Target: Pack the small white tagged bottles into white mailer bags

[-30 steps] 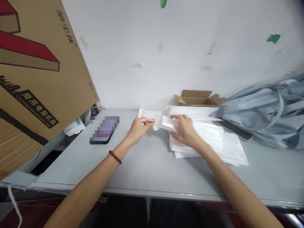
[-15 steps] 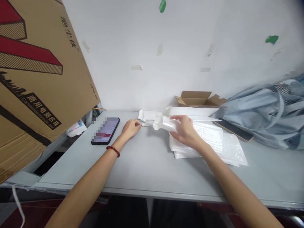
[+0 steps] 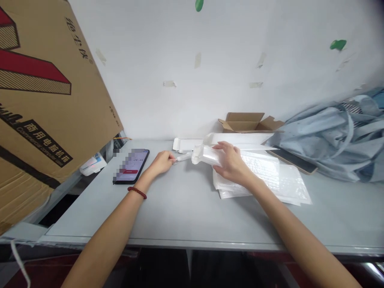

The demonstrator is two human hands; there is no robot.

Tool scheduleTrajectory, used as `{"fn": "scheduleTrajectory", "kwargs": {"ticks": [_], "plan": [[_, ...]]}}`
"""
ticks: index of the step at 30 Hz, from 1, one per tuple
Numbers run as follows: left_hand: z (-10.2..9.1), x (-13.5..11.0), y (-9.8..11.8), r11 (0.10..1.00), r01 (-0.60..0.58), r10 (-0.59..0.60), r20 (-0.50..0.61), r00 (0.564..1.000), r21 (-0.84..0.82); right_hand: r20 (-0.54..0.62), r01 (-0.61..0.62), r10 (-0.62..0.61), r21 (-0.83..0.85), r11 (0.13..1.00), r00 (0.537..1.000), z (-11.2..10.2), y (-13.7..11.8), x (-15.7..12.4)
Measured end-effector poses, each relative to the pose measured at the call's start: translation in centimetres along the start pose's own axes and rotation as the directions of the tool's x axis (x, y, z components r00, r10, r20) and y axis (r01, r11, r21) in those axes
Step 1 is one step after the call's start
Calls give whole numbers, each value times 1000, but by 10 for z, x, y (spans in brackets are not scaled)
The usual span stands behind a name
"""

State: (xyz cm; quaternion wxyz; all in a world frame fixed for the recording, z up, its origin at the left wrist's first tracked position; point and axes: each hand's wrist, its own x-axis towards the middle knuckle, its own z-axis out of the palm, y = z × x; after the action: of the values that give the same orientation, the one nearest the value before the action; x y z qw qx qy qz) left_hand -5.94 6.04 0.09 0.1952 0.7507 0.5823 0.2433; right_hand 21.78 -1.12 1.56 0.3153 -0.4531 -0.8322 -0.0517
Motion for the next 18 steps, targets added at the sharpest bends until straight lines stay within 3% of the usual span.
{"fn": "scheduleTrajectory", "kwargs": {"ticks": [4,9,18], "plan": [[-24,-4,4,976,3,-10,-32,999,-217,12,-4,5,-9,1000,1000,-1,-1,0],[-45,-11,7,882,10,10,39,999,-472,24,-31,32,-38,999,999,-4,-2,1],[-49,-19,19,810,76,55,205,977,-581,30,-40,43,-89,995,999,-6,-2,1]]}}
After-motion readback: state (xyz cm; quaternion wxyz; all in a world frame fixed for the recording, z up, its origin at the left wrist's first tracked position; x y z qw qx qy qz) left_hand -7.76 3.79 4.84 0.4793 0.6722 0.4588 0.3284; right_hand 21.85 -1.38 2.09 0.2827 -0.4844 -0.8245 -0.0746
